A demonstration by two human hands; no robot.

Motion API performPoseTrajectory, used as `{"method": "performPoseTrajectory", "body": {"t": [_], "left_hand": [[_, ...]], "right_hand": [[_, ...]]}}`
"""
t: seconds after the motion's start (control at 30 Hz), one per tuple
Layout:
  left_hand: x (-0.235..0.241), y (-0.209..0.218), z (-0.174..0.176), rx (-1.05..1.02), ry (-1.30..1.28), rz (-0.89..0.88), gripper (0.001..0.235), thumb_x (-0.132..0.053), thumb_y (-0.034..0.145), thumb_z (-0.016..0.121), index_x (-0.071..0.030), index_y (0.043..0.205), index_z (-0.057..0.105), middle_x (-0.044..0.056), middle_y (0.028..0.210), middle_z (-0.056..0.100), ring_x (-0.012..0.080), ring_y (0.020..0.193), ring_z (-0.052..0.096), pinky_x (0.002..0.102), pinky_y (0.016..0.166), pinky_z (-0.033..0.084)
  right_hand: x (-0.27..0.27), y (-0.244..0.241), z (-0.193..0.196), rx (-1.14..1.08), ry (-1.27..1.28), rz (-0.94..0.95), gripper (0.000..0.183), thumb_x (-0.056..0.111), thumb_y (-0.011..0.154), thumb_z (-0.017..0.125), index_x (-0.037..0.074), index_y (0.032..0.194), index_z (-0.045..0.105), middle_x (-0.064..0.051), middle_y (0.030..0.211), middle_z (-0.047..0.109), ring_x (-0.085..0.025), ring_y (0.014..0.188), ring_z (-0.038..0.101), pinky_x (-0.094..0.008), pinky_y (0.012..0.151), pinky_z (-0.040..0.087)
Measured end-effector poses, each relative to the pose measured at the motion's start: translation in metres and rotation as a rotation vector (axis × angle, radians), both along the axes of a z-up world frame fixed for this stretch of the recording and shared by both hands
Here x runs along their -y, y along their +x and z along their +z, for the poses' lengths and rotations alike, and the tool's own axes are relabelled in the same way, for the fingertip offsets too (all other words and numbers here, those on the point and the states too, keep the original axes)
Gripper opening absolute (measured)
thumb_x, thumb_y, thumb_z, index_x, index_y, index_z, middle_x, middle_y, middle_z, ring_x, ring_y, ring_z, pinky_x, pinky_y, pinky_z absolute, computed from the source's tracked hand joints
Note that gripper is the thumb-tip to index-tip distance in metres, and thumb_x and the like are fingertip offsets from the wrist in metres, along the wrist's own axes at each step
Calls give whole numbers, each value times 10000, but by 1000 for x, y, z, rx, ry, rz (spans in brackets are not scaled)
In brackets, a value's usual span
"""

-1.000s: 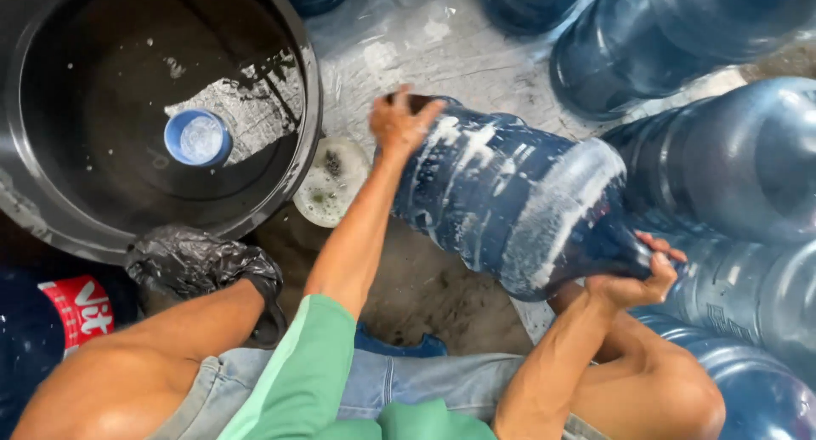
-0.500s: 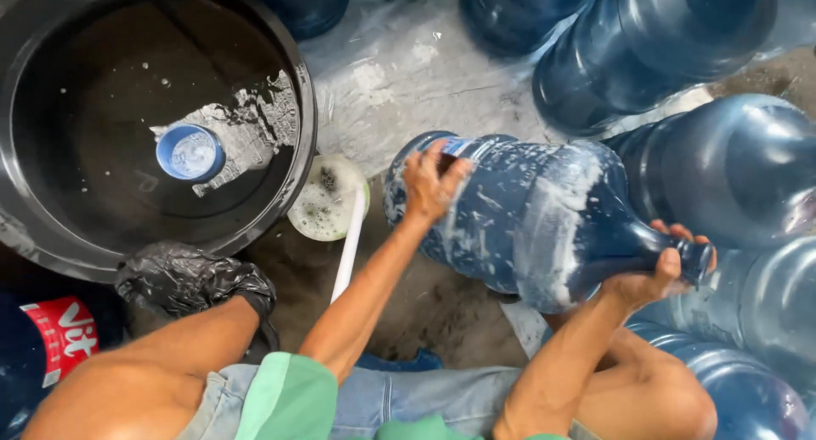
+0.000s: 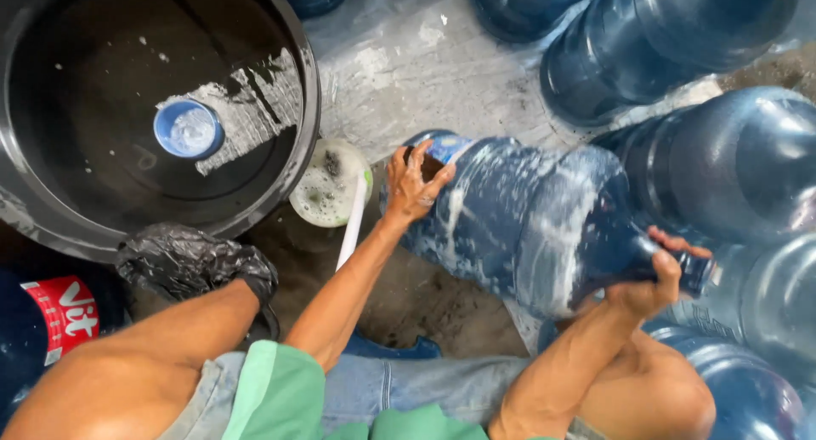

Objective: The person scrubs the exterior of a large blue water jug with a soapy sponge, then rinses it with water from a blue scoop. They then insert a long white cleaning brush into the jug and scrub the interior by rotating the brush.

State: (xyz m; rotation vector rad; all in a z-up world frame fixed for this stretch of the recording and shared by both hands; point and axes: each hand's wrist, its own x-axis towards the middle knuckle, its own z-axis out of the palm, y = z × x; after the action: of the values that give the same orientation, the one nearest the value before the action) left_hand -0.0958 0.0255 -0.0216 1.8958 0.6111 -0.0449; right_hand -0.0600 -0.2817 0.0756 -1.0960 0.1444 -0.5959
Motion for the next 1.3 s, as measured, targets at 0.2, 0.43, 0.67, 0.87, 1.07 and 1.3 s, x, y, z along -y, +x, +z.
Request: {"method": "performPoseTrajectory", "body": {"t": [0.2,0.43,0.67,0.87,1.07,1.3], "left_hand": [[-15,-7,-61,104,-6,-28,767,-584,718,632,-280,1386,408,164,1434,236,398,1334,211,566,1031,220],[25,1,27,380,-32,-189,756,-665,686,543,-205,1285,507,207,1308,376,368,1202,379,553,978,346],[16,110,4,-137,-71,-316,878,-790,533,392,-287,1219,612,132,1164,658,343,1247,467,497,1076,209],[52,33,37,304,111,-55,736,-653,775,518,-248,1382,423,267,1396,288,462,1289,301,552,1031,262],[119,-61,9,437,158,221,805,-581,864,526,-211,1497,195,241,1455,146,467,1299,256,613,992,271],[50,66,85,74,75,-102,798,-699,717,431,-297,1402,359,214,1485,251,404,1347,285,547,915,414]], "right_hand": [[26,5,-15,123,-140,320,392,199,705,605,200,1088,524,-19,936,571,-295,1005,621,-428,1079,460],[-12,15,18,-165,128,-202,295,64,665,728,80,921,582,-70,788,580,-221,710,614,-336,735,541],[-30,10,28,18,-229,-77,286,86,688,622,12,938,503,-108,730,483,-203,666,509,-355,691,577],[3,44,4,-147,93,-452,227,-14,644,743,-11,845,637,-131,768,592,-253,616,587,-368,589,556],[-22,75,37,-473,217,-615,752,103,446,724,5,1106,375,-169,686,544,-242,535,547,-391,471,482],[-36,41,36,-106,-96,-205,151,46,646,647,66,649,497,-28,673,416,-198,616,480,-312,607,503]]}}
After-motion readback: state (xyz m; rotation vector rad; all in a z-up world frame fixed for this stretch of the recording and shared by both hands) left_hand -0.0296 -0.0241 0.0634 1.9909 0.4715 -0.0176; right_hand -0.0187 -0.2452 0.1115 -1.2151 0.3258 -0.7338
